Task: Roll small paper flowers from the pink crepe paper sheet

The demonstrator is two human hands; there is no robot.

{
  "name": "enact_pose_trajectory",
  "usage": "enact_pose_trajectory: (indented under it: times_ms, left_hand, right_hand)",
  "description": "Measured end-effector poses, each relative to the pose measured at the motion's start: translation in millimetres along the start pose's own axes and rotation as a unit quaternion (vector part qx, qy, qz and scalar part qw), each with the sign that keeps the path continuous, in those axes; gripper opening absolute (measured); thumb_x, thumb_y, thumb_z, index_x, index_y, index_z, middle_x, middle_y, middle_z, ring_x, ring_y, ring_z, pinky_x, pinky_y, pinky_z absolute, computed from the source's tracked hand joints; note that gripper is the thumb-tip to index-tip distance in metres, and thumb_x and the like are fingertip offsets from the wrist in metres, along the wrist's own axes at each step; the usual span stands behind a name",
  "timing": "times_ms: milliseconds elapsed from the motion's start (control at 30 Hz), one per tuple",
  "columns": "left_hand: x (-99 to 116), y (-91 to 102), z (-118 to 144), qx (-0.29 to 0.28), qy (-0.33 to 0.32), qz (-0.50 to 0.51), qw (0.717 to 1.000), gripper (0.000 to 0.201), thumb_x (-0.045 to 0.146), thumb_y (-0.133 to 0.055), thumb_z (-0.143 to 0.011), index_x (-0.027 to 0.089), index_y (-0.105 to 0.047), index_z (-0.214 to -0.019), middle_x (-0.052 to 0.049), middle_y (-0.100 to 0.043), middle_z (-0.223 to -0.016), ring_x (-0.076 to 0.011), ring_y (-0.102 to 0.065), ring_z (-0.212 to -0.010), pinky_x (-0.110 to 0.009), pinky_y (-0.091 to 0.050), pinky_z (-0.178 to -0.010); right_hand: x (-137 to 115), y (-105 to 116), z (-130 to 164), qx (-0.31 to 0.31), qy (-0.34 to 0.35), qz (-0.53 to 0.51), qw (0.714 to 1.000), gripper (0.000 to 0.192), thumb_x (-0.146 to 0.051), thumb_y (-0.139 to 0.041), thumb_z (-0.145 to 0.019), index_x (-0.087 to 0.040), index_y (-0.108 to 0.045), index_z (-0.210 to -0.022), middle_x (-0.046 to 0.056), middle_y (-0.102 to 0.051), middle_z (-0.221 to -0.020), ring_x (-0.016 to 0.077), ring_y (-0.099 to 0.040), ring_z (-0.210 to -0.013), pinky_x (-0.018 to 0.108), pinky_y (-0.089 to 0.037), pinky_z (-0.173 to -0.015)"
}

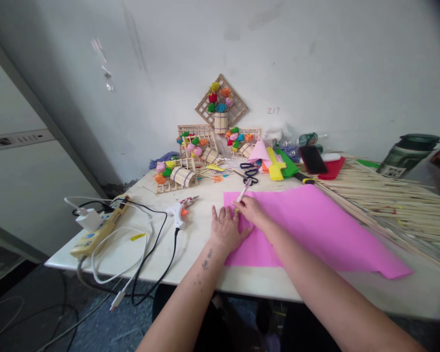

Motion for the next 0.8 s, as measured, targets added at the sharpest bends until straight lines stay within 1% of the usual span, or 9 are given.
enact_pose_trajectory:
  times_ms: [300, 533, 800]
  left_hand:
    - [-0.5, -1.1, -0.7, -0.004, 0.002, -0.001, 1.000, 0.072, 0.065, -0.020, -0.078, 0.016, -0.041, -0.126, -0.015, -0.046, -0.124, -0.0298, -0.036, -0.118, -0.056, -0.008, -0.101]
    - [-0.7, -1.4, -0.6, -0.004, 0.003, -0.004, 1.000, 0.074, 0.067, -0.019, -0.077, 0.016, -0.041, -0.126, -0.015, -0.046, -0.125, -0.0300, -0.035, -0.118, -0.057, -0.008, -0.101]
    - [-2.0, -4.2, -1.0, -0.009, 0.006, 0.000, 1.000, 0.074, 0.068, -0.016, -0.077, 0.018, -0.040, -0.127, -0.015, -0.044, -0.127, -0.0296, -0.034, -0.119, -0.056, -0.008, -0.101]
  right_hand:
    - [2.4, -0.1, -2.9, 0.024, 0.015, 0.019, 0.999, 0.022, -0.035, -0.051, -0.077, -0.016, -0.060, -0.073, 0.004, -0.060, -0.078, 0.0131, -0.054, -0.072, 0.023, -0.039, -0.067]
    - [-1.2, 0.5, -1.7, 0.029, 0.032, 0.015, 0.999, 0.019, -0.032, -0.052, -0.078, -0.016, -0.059, -0.071, 0.004, -0.057, -0.075, 0.0131, -0.053, -0.071, 0.023, -0.039, -0.066]
    - [4.3, 4.7, -4.2, 0.072, 0.035, -0.006, 0.997, 0.016, -0.026, -0.054, -0.075, -0.015, -0.055, -0.063, 0.001, -0.054, -0.068, 0.0114, -0.050, -0.065, 0.022, -0.038, -0.063]
Point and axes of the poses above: each hand's wrist, its own z-axis away from the middle knuckle, its own y-axis out of the back of the hand, x = y × z, the point moved 8 cm from there along -z, towards the middle knuckle
